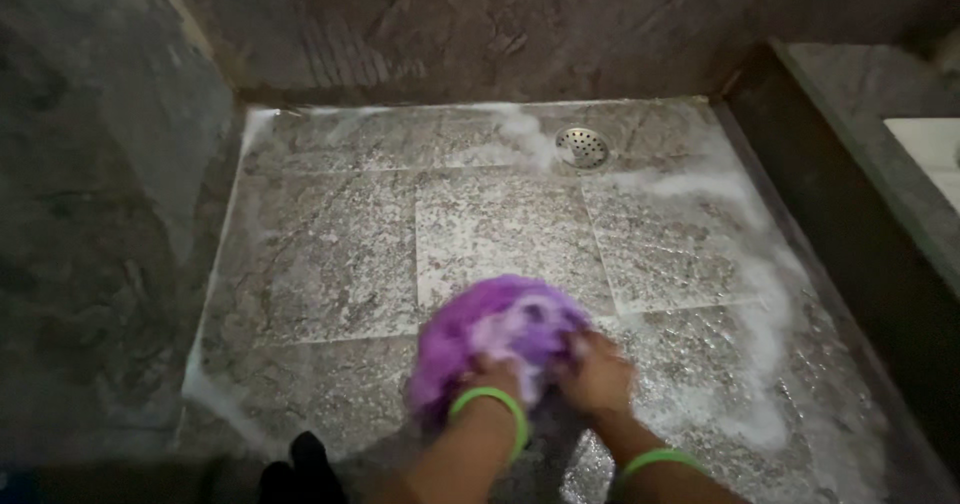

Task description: The person is washing a purple loofah and a purple fabric item by hand on a tiled floor using soapy water, scrubbing them repeatedly.

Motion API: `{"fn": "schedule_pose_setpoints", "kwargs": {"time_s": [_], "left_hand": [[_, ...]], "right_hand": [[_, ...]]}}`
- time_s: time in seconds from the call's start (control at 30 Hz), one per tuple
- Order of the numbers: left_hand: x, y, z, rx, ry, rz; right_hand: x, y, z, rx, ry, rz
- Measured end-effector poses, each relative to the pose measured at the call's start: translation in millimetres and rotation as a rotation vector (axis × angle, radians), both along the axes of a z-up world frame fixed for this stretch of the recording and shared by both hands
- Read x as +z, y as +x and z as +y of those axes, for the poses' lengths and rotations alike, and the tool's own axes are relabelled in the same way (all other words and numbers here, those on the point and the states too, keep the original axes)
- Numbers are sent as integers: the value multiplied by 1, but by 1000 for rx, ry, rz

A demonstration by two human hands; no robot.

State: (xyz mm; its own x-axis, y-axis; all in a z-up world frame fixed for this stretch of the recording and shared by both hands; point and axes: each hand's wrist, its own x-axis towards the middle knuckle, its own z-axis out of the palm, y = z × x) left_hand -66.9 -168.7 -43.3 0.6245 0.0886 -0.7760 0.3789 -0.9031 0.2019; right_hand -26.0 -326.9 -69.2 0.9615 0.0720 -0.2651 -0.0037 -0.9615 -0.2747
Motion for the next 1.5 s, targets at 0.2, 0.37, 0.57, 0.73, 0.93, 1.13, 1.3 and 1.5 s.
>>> {"fn": "schedule_pose_setpoints", "kwargs": {"time_s": [0.2,0.37,0.57,0.73,0.93,1.13,1.3,1.5], "left_hand": [[65,11,-33,-536,-130,-93],[69,33,11,-514,-4,-62],[62,38,111,34,26,3],[7,27,176,226,123,-81],[-73,7,146,207,231,-223],[-52,10,53,137,55,-188],[-6,16,9,-20,-199,-259],[44,72,21,112,-312,-572]], "right_hand": [[-8,22,-67,-604,-51,-2],[-39,26,-27,-459,-260,-59],[-30,40,89,290,-158,87],[1,19,150,584,-93,143],[-34,6,118,628,60,-107],[-20,8,32,327,-39,152],[-23,16,-33,-62,77,210],[23,51,-17,-356,289,-43]]}}
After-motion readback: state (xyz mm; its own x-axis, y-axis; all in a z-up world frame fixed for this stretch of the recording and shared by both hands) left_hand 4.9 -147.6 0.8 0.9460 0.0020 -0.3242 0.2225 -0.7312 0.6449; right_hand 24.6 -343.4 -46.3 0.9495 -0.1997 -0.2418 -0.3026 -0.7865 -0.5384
